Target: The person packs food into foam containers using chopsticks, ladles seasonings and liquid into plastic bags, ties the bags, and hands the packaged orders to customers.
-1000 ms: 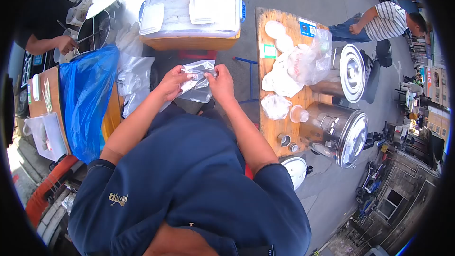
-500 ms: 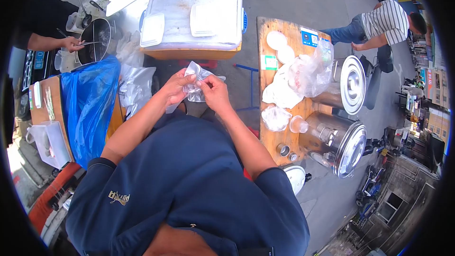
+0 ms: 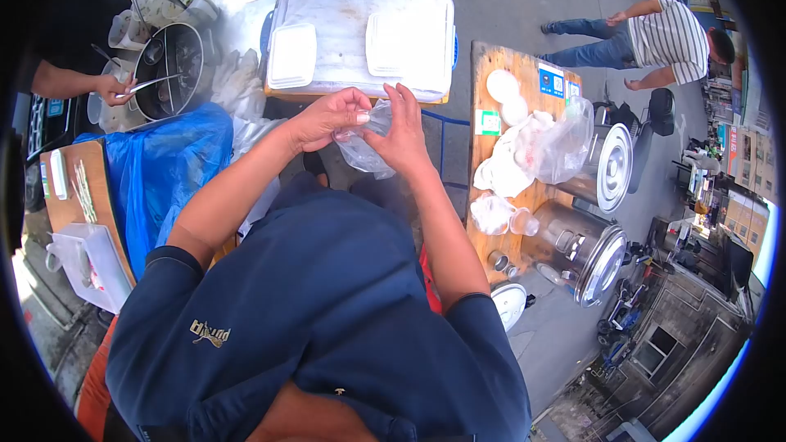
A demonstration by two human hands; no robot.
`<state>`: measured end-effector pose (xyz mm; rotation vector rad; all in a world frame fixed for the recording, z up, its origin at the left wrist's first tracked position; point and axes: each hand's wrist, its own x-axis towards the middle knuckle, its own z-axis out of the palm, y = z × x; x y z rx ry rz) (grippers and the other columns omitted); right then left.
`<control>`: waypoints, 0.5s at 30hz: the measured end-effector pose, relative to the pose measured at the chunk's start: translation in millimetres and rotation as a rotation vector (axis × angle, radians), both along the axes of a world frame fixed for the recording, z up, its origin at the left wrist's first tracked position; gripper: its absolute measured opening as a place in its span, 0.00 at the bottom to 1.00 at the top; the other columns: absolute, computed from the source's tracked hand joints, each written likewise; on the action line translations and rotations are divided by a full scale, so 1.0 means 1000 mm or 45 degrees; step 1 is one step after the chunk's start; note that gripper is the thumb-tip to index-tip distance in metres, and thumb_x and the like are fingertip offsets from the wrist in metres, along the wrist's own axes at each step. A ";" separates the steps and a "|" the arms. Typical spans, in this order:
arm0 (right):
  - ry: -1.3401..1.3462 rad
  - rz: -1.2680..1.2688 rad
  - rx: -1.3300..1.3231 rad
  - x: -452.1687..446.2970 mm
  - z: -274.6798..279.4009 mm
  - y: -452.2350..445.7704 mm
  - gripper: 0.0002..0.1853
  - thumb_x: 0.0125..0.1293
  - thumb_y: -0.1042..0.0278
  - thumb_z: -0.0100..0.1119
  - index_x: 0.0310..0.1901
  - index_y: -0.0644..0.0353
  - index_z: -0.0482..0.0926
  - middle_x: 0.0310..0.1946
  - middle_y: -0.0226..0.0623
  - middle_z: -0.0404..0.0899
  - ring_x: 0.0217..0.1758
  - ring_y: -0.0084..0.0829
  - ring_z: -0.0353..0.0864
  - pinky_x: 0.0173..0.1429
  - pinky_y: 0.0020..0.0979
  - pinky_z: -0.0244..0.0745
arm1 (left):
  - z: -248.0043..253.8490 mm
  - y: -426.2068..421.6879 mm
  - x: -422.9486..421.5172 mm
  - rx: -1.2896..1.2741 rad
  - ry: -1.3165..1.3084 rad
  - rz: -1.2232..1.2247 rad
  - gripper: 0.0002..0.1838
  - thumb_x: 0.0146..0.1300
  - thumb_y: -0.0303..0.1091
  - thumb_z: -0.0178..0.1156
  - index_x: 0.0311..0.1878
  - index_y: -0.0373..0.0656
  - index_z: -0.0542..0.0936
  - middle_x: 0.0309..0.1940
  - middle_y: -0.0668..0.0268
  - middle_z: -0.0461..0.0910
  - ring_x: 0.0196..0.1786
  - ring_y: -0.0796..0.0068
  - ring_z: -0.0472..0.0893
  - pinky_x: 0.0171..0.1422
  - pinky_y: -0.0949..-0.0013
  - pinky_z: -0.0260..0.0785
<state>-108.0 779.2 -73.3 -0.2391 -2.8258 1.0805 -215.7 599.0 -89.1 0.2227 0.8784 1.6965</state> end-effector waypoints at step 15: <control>-0.988 -0.163 -1.971 -0.062 -0.069 0.096 0.09 0.72 0.63 0.62 0.46 0.59 0.80 0.40 0.30 0.83 0.40 0.22 0.80 0.48 0.28 0.76 | -0.059 -0.086 -0.032 0.035 -0.636 0.664 0.10 0.71 0.29 0.60 0.52 0.38 0.80 0.43 0.64 0.86 0.47 0.71 0.86 0.56 0.57 0.80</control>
